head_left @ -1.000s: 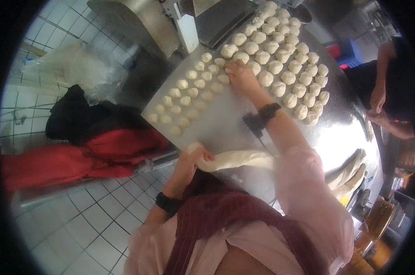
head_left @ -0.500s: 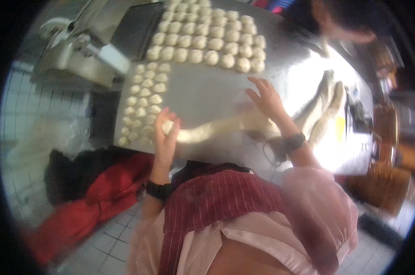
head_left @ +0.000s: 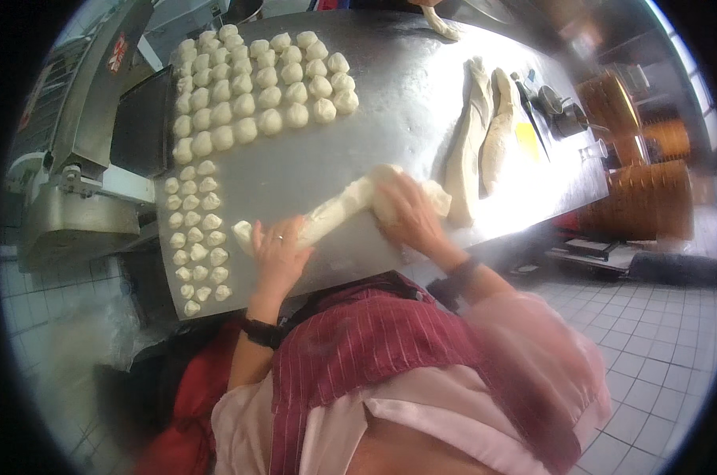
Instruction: Cutting and portioning large strips of dough into small dough balls.
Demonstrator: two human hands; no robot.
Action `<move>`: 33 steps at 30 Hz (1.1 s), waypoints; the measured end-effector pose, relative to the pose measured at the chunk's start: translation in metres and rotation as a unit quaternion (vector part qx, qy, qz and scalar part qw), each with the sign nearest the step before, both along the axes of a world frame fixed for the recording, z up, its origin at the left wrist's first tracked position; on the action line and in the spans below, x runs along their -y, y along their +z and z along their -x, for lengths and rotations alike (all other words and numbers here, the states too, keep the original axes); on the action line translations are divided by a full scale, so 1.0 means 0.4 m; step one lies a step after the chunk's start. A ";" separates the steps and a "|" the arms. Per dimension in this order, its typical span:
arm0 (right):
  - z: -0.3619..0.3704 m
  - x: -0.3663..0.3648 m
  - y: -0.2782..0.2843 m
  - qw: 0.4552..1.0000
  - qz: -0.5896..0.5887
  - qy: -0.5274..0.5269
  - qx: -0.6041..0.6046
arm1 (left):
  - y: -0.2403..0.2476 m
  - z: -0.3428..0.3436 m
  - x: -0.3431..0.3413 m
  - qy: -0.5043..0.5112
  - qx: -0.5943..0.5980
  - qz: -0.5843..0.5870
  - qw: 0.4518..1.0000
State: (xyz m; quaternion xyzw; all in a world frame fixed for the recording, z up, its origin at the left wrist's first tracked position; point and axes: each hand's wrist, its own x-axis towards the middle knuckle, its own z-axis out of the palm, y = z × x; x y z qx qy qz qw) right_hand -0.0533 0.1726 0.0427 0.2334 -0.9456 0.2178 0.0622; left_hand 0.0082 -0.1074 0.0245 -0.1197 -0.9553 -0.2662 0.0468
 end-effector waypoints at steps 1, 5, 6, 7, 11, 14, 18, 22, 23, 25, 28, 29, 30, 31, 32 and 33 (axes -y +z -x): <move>0.032 0.002 0.004 1.000 -0.005 -0.023 0.005 | -0.009 0.005 -0.003 0.009 -0.013 0.012 1.000; 0.120 -0.042 0.018 0.978 0.150 -0.137 0.049 | -0.030 0.022 -0.011 0.048 0.012 0.037 0.998; 0.142 -0.066 0.005 0.959 0.201 -0.165 0.109 | -0.040 0.008 -0.005 0.062 0.014 0.050 0.997; 0.155 -0.092 -0.010 0.934 0.249 -0.192 0.169 | -0.048 -0.007 0.000 0.084 0.033 0.087 0.992; 0.083 -0.214 -0.011 0.995 -0.055 -0.002 0.087 | 0.071 0.105 -0.142 0.046 0.115 0.026 0.992; 0.081 -0.195 0.004 0.992 -0.004 -0.007 0.127 | 0.050 0.175 -0.261 -0.004 0.114 0.025 0.993; 0.087 -0.201 0.113 0.962 0.201 0.098 0.157 | -0.058 0.254 -0.342 0.013 0.073 -0.017 0.997; 0.124 -0.321 0.288 0.942 0.233 0.153 0.186 | 0.002 0.208 -0.372 0.031 0.027 -0.090 0.995; 0.148 -0.370 0.304 0.947 0.210 0.157 0.186 | 0.044 0.197 -0.374 0.038 0.026 -0.086 0.995; 0.157 -0.488 0.311 0.948 0.216 0.106 0.207 | 0.080 0.163 -0.376 0.127 -0.067 -0.019 0.989; 0.102 -0.609 0.338 0.926 0.212 0.067 0.306 | 0.102 0.091 -0.347 0.110 -0.115 0.043 0.986; 0.076 -0.641 0.319 0.932 0.199 0.086 0.292 | 0.099 0.080 -0.340 0.060 -0.136 0.071 0.986; 0.058 -0.659 0.293 0.936 0.188 0.106 0.277 | 0.076 0.074 -0.333 -0.005 -0.114 0.075 0.991; 0.042 -0.672 0.251 0.936 0.189 0.103 0.278 | 0.058 0.064 -0.338 -0.007 -0.112 0.075 0.991; 0.021 -0.680 0.194 0.948 0.129 0.069 0.284 | 0.058 0.066 -0.363 -0.071 -0.045 0.125 0.989; 0.007 -0.678 0.139 0.955 0.066 0.033 0.288 | 0.055 0.074 -0.380 -0.134 0.018 0.173 0.976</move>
